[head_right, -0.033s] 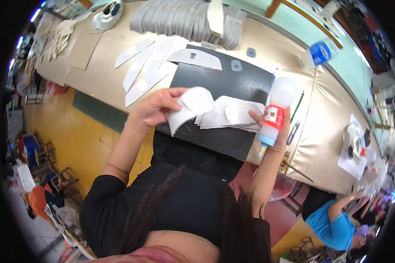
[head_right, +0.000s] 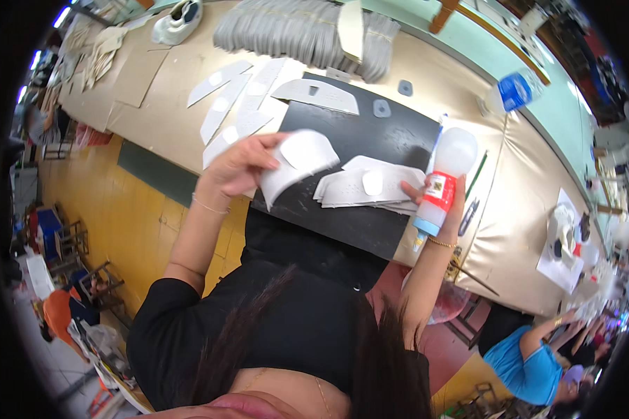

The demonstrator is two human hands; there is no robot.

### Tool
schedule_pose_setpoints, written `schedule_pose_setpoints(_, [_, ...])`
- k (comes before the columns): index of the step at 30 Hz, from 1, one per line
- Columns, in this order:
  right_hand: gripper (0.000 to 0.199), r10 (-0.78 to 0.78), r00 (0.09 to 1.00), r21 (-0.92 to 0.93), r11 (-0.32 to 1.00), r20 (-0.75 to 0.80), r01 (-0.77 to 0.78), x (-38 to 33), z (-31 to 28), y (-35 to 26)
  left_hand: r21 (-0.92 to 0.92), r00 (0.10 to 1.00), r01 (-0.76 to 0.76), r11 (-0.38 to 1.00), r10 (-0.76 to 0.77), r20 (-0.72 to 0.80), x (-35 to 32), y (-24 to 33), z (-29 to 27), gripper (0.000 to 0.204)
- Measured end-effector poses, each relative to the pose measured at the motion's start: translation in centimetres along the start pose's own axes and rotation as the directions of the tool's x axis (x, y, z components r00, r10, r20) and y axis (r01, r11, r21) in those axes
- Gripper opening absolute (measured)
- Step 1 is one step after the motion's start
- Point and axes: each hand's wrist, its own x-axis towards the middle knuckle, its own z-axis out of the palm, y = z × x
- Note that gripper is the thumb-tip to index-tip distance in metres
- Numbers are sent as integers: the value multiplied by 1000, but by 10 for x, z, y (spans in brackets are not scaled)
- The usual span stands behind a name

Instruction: The person retrieves white fabric pieces from a basket, walks to a workstation, and applies glue from a squeeze bottle onto the edges of the fabric pieces. The person handles the pieces one at a time and places them on the table.

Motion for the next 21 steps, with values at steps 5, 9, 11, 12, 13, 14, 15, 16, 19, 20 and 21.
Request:
schedule_pose_setpoints(5, [63, -66, 995, 77, 994, -72, 71, 10, -10, -7, 202, 801, -475, 857, 515, -304, -49, 68, -66, 51])
schedule_pose_setpoints(9, [64, -171, 984, 21, 985, -38, 172, 12, -8, -10, 255, 597, -642, 723, 680, -425, -68, 79, -143, 52])
schedule_pose_setpoints(11, [64, -169, 984, 5, 986, -56, 169, 13, -1, -12, 221, 604, -457, 861, 483, -634, -74, 60, -217, 54])
schedule_pose_setpoints(12, [64, -206, 975, 14, 978, -85, 208, 6, -8, -11, 204, 607, -342, 917, 381, -697, -58, 65, -233, 55])
schedule_pose_setpoints(13, [64, -172, 983, -25, 985, -67, 171, 14, -1, -14, 276, 473, -274, 921, 379, -795, -73, 47, -231, 58])
schedule_pose_setpoints(14, [64, -191, 978, -47, 981, -79, 188, 10, -2, -15, 361, 372, -167, 917, 398, -839, -67, 41, -214, 61])
schedule_pose_setpoints(15, [64, -210, 973, -68, 977, -92, 204, 7, -3, -16, 432, 266, -51, 901, 429, -863, -62, 39, -198, 65])
schedule_pose_setpoints(16, [63, -176, 981, -49, 984, -77, 173, 4, -10, -17, 528, 201, 124, 840, 500, -843, -63, 38, -184, 63])
schedule_pose_setpoints(19, [56, -259, 950, -29, 966, -176, 258, 5, -5, -17, 714, 224, 425, 557, 699, -679, -47, 31, -147, 57])
schedule_pose_setpoints(20, [57, -305, 933, -129, 950, -191, 285, 6, -5, -18, 788, 308, 380, 484, 738, -601, -39, 24, -136, 52])
schedule_pose_setpoints(21, [60, -336, 899, -199, 937, -280, 288, 10, 8, -16, 853, 384, 325, 408, 768, -513, -28, 17, -126, 48])
